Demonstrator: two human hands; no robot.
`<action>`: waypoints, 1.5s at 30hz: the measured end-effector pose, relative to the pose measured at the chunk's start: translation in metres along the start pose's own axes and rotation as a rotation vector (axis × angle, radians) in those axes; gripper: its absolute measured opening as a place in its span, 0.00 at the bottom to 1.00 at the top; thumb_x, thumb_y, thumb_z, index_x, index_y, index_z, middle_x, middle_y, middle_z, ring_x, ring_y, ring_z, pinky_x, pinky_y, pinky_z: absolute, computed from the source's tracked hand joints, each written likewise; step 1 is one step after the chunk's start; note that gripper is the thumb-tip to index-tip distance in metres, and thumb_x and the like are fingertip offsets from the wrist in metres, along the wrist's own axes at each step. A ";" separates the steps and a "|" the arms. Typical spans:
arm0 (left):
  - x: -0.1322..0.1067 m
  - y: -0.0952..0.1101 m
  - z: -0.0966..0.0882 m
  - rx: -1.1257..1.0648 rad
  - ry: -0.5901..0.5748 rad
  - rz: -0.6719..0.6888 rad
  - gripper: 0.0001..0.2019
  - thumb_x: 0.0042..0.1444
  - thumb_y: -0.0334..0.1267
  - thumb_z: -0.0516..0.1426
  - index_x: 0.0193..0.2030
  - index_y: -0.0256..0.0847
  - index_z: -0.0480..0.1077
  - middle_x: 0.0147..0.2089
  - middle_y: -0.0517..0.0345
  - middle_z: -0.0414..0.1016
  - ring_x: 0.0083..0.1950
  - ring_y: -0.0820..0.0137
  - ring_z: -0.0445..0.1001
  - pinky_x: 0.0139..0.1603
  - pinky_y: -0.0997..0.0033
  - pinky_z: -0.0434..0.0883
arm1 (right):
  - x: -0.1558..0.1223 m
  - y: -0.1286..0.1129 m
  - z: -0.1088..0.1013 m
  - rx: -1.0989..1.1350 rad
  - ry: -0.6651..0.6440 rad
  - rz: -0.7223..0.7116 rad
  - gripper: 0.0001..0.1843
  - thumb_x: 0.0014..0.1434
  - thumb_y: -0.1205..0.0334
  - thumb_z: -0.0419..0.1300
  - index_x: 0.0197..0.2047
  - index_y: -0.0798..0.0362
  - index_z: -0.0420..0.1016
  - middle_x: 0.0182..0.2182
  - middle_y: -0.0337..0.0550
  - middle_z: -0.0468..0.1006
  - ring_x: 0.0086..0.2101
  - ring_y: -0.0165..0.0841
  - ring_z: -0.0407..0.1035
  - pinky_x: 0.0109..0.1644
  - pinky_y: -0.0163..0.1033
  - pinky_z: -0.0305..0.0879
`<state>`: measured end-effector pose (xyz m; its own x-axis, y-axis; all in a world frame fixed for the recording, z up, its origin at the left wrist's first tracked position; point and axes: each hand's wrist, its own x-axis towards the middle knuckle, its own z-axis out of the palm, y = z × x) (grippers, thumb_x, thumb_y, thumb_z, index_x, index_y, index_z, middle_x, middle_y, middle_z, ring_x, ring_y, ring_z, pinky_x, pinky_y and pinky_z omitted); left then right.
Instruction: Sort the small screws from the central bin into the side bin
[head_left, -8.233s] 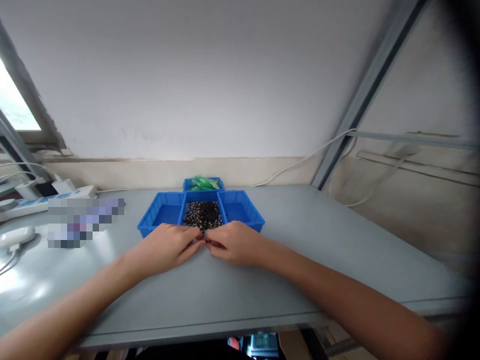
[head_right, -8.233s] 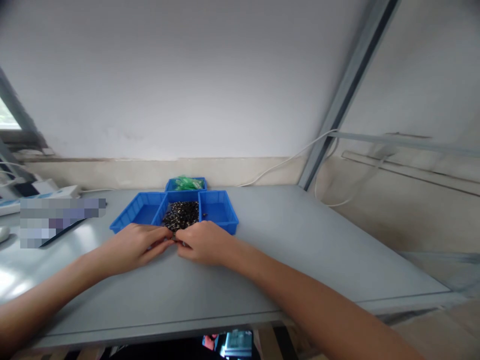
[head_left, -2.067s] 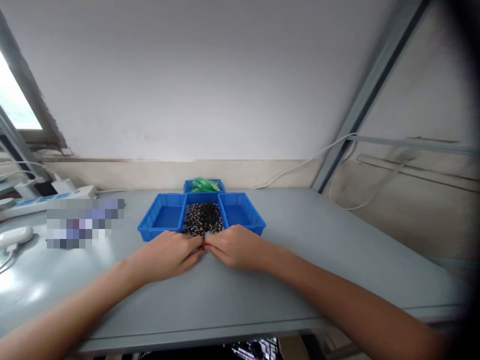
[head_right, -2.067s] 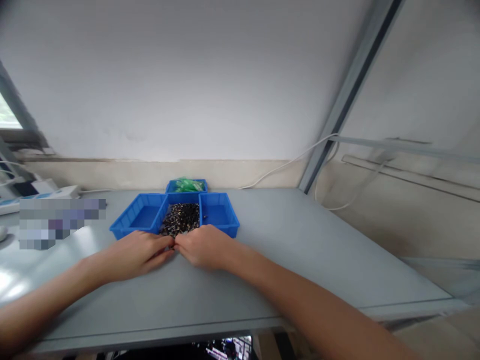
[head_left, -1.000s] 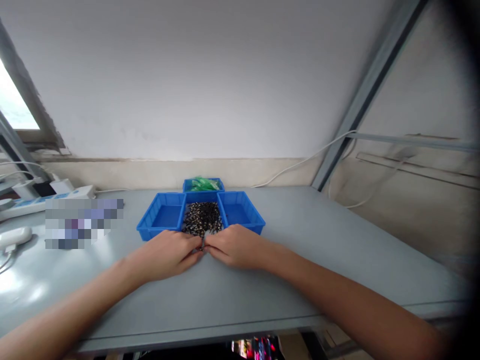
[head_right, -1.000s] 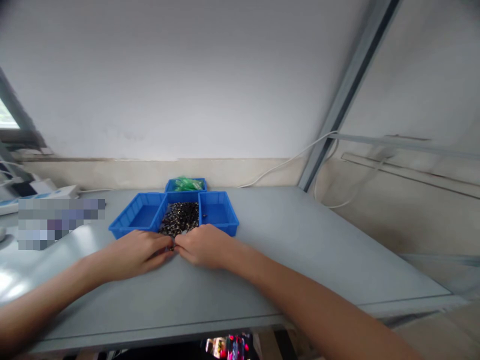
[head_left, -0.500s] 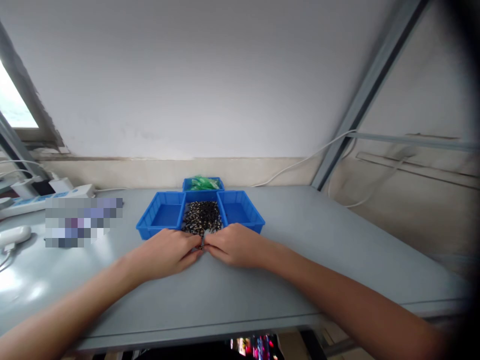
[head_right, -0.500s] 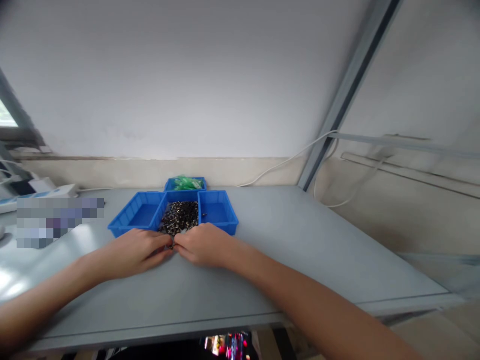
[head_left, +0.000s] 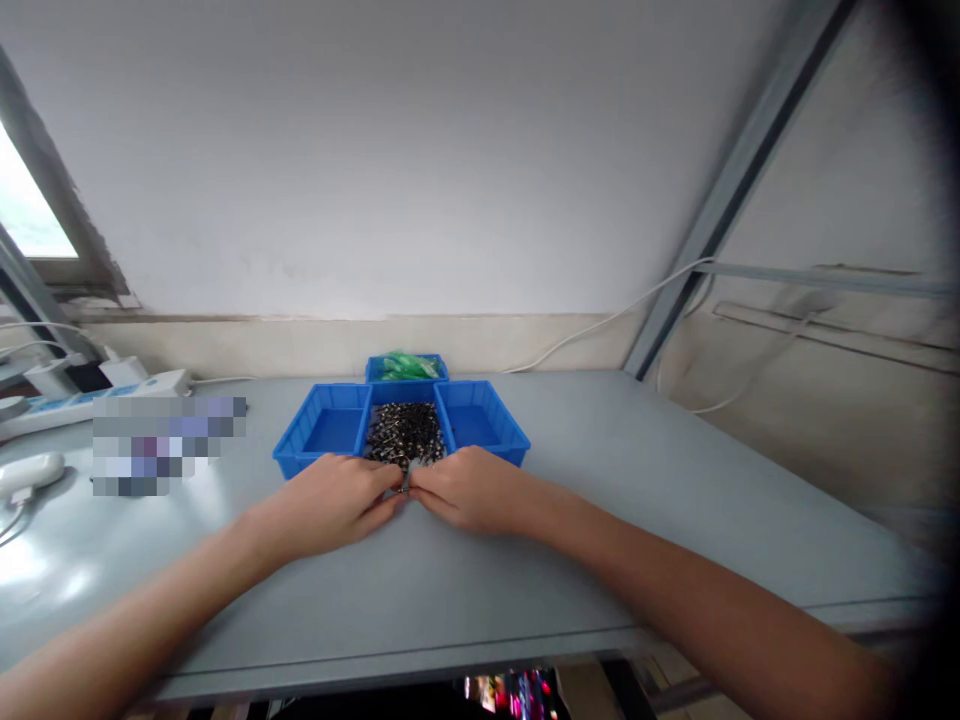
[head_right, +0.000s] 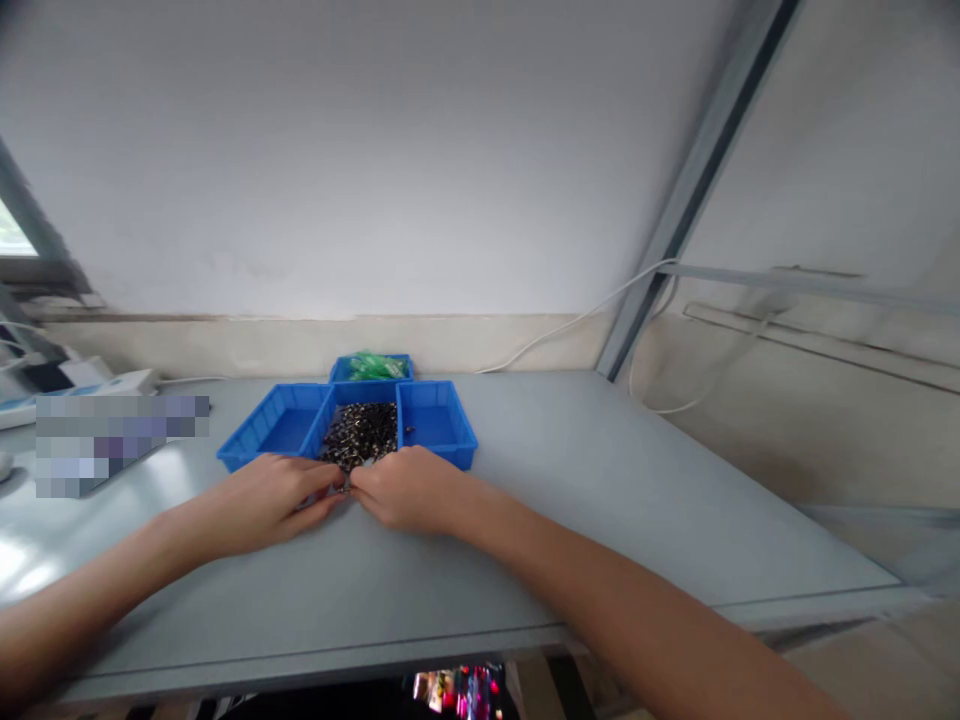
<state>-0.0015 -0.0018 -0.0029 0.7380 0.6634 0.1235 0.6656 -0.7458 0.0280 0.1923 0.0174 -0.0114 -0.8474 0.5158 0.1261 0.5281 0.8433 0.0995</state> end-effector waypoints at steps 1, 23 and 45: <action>0.000 0.000 0.000 0.004 0.005 -0.005 0.15 0.61 0.40 0.42 0.30 0.39 0.64 0.28 0.58 0.70 0.28 0.72 0.69 0.26 0.73 0.59 | 0.000 0.000 0.000 -0.006 -0.010 0.008 0.12 0.61 0.63 0.45 0.32 0.55 0.66 0.25 0.41 0.75 0.23 0.29 0.67 0.24 0.35 0.49; -0.001 0.002 -0.004 0.034 0.019 -0.064 0.10 0.59 0.41 0.45 0.35 0.41 0.64 0.29 0.61 0.71 0.29 0.70 0.70 0.28 0.72 0.60 | -0.001 0.001 0.004 0.018 -0.010 0.008 0.12 0.63 0.63 0.42 0.35 0.56 0.64 0.27 0.43 0.74 0.24 0.31 0.67 0.24 0.35 0.50; 0.001 0.003 -0.003 0.042 -0.031 -0.048 0.10 0.59 0.37 0.44 0.29 0.39 0.62 0.28 0.60 0.71 0.27 0.71 0.69 0.25 0.72 0.57 | -0.001 -0.002 -0.002 0.036 0.042 0.013 0.13 0.62 0.63 0.43 0.32 0.55 0.65 0.26 0.40 0.73 0.24 0.28 0.65 0.25 0.34 0.47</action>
<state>0.0003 -0.0036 0.0001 0.7075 0.7007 0.0923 0.7042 -0.7099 -0.0087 0.1923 0.0152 -0.0102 -0.8372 0.5202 0.1689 0.5358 0.8420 0.0624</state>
